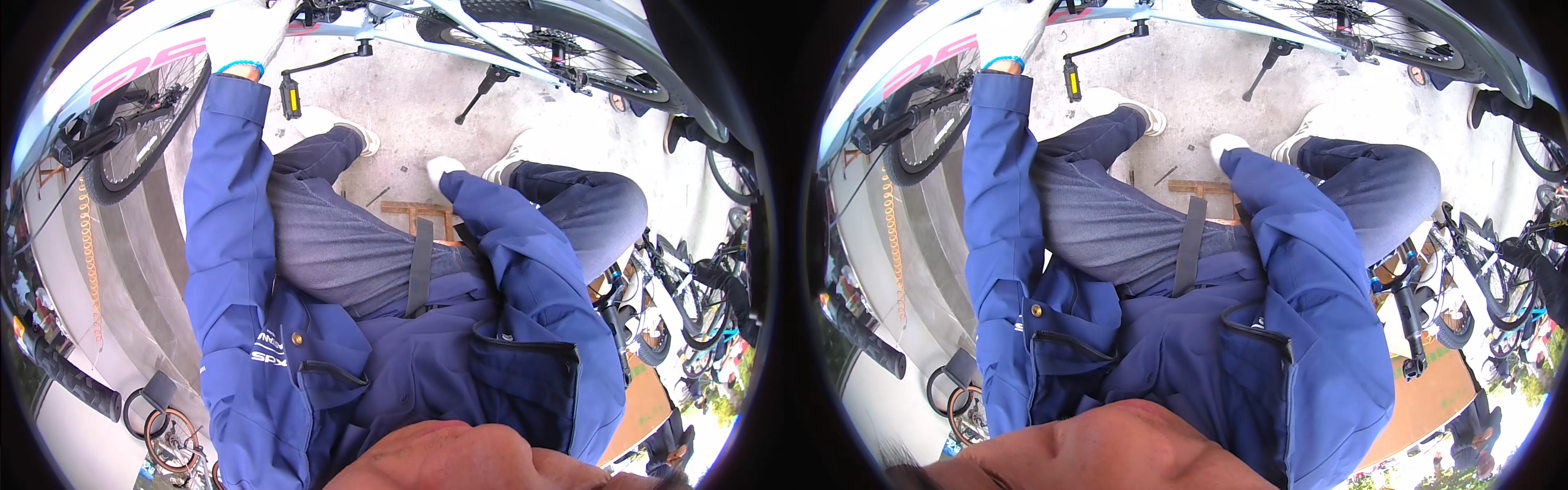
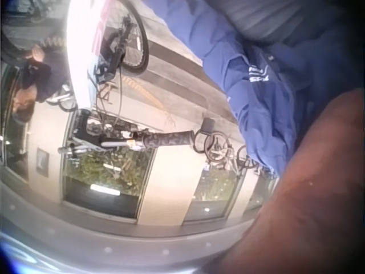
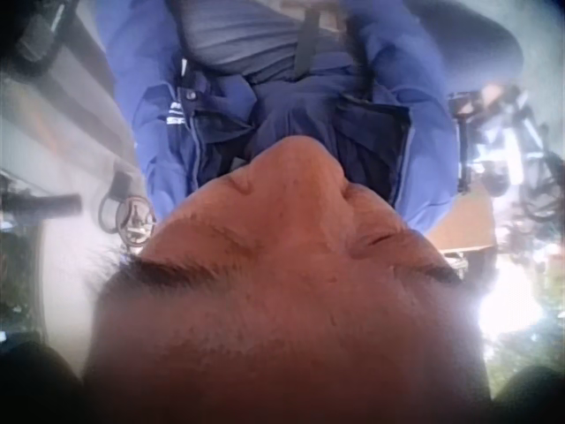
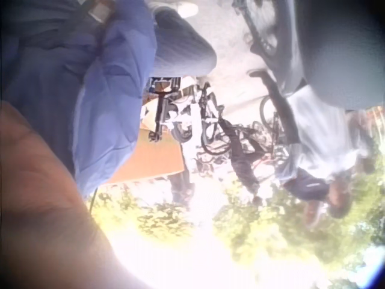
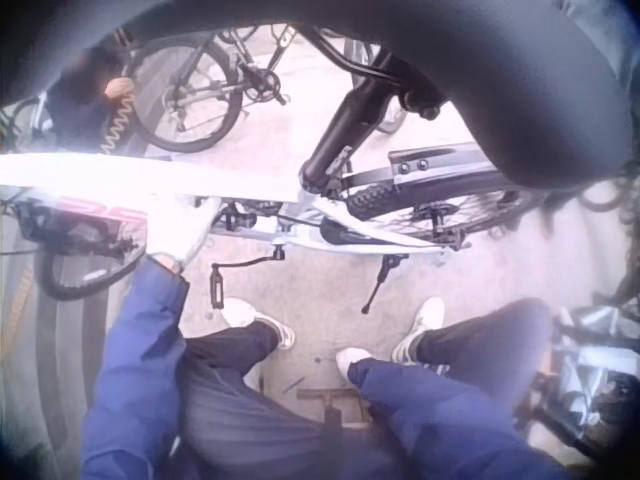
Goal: The person adjusts the bicycle seat post and tightens the seat clamp using an Allen key. They then attach a small black accessory to the frame near the seat tube and place a plastic-wrapped saddle bag on the rear rack.
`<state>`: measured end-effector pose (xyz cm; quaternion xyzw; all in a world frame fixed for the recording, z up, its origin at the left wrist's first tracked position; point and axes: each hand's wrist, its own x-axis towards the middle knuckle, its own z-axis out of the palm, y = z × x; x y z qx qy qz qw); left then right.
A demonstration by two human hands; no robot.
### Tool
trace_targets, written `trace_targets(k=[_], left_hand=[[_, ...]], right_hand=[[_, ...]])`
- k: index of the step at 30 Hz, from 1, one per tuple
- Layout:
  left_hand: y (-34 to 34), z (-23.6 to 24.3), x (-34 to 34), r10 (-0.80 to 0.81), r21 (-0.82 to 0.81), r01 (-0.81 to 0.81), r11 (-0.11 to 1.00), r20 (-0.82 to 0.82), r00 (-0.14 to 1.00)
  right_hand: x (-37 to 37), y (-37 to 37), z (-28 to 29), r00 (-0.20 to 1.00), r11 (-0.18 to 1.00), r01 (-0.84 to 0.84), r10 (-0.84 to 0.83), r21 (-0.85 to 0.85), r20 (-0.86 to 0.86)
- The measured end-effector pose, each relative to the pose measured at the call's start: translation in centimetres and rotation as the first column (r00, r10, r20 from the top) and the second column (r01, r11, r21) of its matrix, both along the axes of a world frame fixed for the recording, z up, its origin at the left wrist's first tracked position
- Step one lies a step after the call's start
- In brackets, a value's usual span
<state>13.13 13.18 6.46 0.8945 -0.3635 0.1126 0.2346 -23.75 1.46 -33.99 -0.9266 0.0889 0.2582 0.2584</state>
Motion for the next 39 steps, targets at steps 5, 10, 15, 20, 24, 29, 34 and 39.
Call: trace_targets(k=[5,10,15,20,24,29,34,39], left_hand=[[0.6,-1.0,1.2,-0.026,0.065,0.023,0.998,0.047,0.999],[1.1,-2.7,2.9,-0.046,0.145,0.004,0.989,0.293,0.955],[0.6,-3.4,2.9,0.044,0.23,-0.123,0.965,0.32,0.946],[-0.1,-2.9,2.4,0.077,0.29,-0.162,0.943,0.284,0.956],[-0.3,-2.1,2.0,0.044,0.301,-0.186,0.935,0.423,0.905],[0.2,0.0,-0.4,0.049,0.214,-0.111,0.971,0.274,0.96],[0.2,2.3,-6.8,-0.097,0.138,0.067,0.988,0.225,0.97],[-2.0,0.9,-14.2,-0.402,0.117,0.386,0.915,0.185,0.897]], right_hand=[[2.5,9.3,3.7,0.948,0.911,-0.317,0.31,0.265,0.069],[4.1,9.9,7.6,0.948,0.897,-0.302,0.248,0.323,0.198],[8.4,4.5,14.5,0.954,0.945,-0.231,0.174,0.232,0.243],[11.5,-1.9,25.7,0.9,0.987,0.005,-0.075,0.162,0.429],[7.9,-6.0,36.8,0.666,0.979,0.07,-0.189,0.192,0.721],[-6.0,-8.6,45.5,0.302,0.804,0.416,-0.562,0.424,0.77],[-19.4,-9.3,38.0,-0.339,0.203,0.601,-0.811,0.773,0.476],[-33.3,-2.5,21.7,-0.319,-0.211,0.833,-0.938,0.512,0.134]])
